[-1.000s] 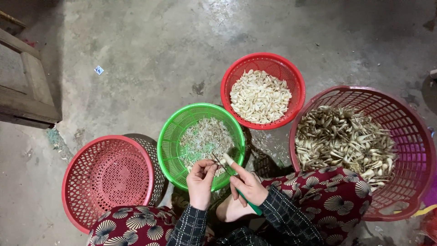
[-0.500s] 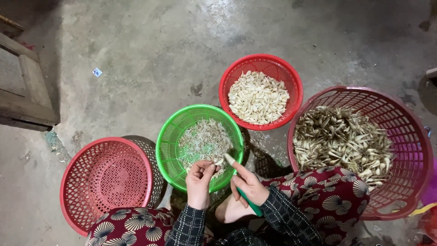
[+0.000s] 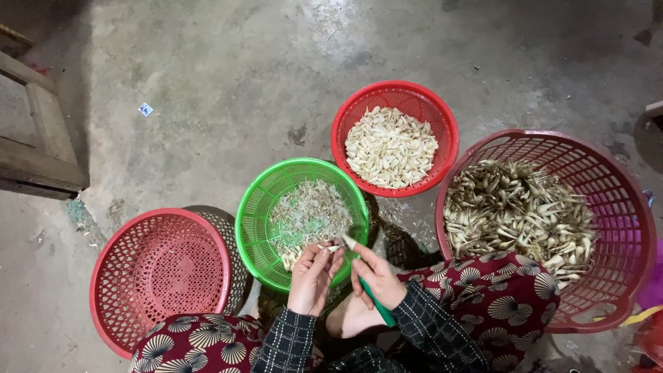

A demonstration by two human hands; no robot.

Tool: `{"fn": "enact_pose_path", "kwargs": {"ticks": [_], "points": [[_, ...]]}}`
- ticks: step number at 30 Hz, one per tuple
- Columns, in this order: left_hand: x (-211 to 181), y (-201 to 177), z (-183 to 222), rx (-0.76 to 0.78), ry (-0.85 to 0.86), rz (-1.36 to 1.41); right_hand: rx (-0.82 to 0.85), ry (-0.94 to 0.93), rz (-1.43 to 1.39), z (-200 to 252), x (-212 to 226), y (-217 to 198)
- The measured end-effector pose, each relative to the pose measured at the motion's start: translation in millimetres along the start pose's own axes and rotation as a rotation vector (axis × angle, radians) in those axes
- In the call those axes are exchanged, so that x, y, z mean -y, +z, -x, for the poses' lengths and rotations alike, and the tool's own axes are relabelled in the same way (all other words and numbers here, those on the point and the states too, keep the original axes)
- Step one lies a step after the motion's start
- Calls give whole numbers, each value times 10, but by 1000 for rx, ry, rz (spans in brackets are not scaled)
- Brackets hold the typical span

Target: Trimming and peeling small agricultural products, likely sprouts or roots, using a small knife and sorting them into baskets.

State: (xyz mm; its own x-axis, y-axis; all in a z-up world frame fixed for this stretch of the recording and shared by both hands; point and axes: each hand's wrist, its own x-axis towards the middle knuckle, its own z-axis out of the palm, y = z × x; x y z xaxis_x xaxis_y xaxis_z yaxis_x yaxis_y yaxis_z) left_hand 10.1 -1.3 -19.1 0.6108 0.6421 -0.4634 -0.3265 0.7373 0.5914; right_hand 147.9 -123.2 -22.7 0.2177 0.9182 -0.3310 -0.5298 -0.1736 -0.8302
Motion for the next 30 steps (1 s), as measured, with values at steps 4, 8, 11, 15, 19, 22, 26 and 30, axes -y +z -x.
{"fn": "enact_pose_path", "kwargs": {"ticks": [4, 8, 11, 15, 19, 22, 26, 30], "points": [[-82, 168, 22, 17, 149, -324, 44, -12, 21, 13, 55, -14], [-188, 307, 69, -74, 432, -1280, 144, -22, 199, 81, 215, 89], [-293, 477, 119, -86, 551, -1572, 37, 56, 263, 122, 300, 107], [-387, 634, 107, 11, 654, -1729, -4, 12, 244, 152, 323, 88], [-438, 776, -8, 184, 615, -1770, -101, 99, 185, 33, 211, -12], [-505, 1088, -264, 458, 610, -1725, -438, -20, 87, -81, 248, -104], [-490, 1146, -906, 466, 654, -1583, -432, -104, -102, 4, 323, -119], [-59, -219, -1612, 60, 504, -1823, -423, -96, -55, 64, 412, -98]]}}
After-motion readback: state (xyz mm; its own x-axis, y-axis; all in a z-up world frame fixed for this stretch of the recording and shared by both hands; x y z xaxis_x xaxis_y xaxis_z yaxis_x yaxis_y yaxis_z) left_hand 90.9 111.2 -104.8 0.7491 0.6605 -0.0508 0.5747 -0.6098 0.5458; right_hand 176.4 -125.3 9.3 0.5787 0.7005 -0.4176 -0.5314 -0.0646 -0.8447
